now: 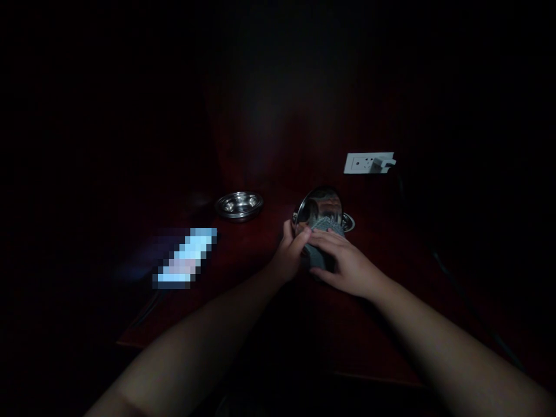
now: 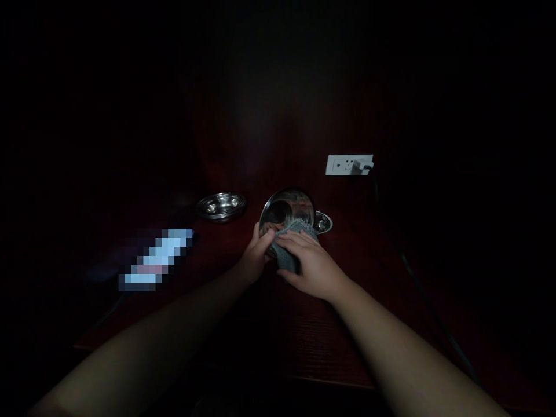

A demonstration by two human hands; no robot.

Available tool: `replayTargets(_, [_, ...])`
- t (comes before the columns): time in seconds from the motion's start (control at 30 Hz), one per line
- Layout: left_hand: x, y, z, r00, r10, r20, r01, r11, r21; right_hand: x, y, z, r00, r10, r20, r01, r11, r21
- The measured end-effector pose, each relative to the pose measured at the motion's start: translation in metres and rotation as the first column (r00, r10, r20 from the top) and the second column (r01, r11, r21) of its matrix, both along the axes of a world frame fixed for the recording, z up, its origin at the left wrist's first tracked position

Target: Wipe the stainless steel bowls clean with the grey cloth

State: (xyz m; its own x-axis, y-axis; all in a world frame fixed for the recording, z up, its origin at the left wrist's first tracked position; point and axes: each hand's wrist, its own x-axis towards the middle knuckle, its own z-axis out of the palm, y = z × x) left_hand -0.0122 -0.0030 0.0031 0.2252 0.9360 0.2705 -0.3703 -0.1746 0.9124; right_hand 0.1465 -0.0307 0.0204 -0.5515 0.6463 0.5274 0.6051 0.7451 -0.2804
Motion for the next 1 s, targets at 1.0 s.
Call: replayTargets(1.0, [0.005, 0.002, -0.003, 0.985, -0.015, 0.173, 0.024, 0.998, -0.052, -0.002, -0.008, 0.003, 0.999, 0.009, 0.044, -0.008, 0.999, -0.033])
